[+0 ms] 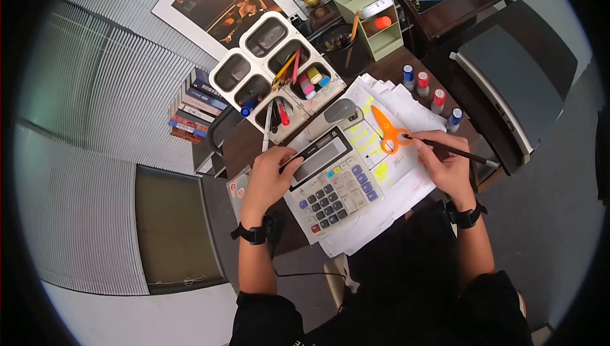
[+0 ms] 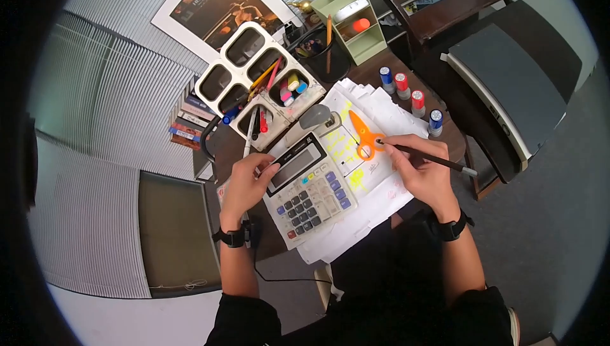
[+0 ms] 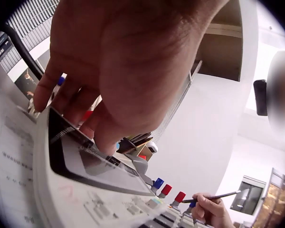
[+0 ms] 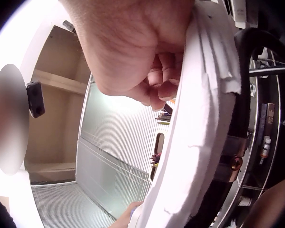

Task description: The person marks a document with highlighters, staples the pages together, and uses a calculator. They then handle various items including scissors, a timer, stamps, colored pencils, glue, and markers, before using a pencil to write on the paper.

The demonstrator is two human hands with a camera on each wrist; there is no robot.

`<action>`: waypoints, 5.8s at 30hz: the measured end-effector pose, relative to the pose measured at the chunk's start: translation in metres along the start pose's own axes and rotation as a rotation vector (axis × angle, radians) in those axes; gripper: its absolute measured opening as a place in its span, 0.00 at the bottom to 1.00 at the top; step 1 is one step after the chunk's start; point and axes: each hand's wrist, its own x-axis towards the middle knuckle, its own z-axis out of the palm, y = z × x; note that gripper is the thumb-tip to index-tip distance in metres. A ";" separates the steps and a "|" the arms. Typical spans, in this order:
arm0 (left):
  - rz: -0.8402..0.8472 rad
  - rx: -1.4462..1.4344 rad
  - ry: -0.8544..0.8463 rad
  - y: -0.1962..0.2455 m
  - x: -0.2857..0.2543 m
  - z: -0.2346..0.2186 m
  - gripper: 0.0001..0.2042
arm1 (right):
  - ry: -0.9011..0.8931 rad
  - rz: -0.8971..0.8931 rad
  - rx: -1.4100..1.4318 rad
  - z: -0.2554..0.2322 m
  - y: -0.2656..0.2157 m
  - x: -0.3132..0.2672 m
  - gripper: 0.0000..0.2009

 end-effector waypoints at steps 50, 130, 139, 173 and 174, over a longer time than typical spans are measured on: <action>-0.604 -0.718 0.372 -0.242 0.042 -0.094 0.15 | 0.031 0.028 0.006 0.005 0.005 -0.002 0.05; 0.171 -0.677 0.007 -0.012 0.013 0.069 0.08 | -0.406 0.029 0.007 0.038 -0.017 0.004 0.13; -0.021 -0.761 -0.147 -0.014 0.016 0.063 0.09 | -0.379 0.058 0.087 0.064 -0.033 0.019 0.13; 0.441 -0.473 -0.160 -0.015 0.001 0.074 0.25 | -0.555 0.026 -0.103 0.098 -0.033 -0.026 0.07; 0.446 -0.477 -0.181 -0.017 0.001 0.072 0.26 | -0.575 -0.029 -0.131 0.099 -0.033 -0.024 0.06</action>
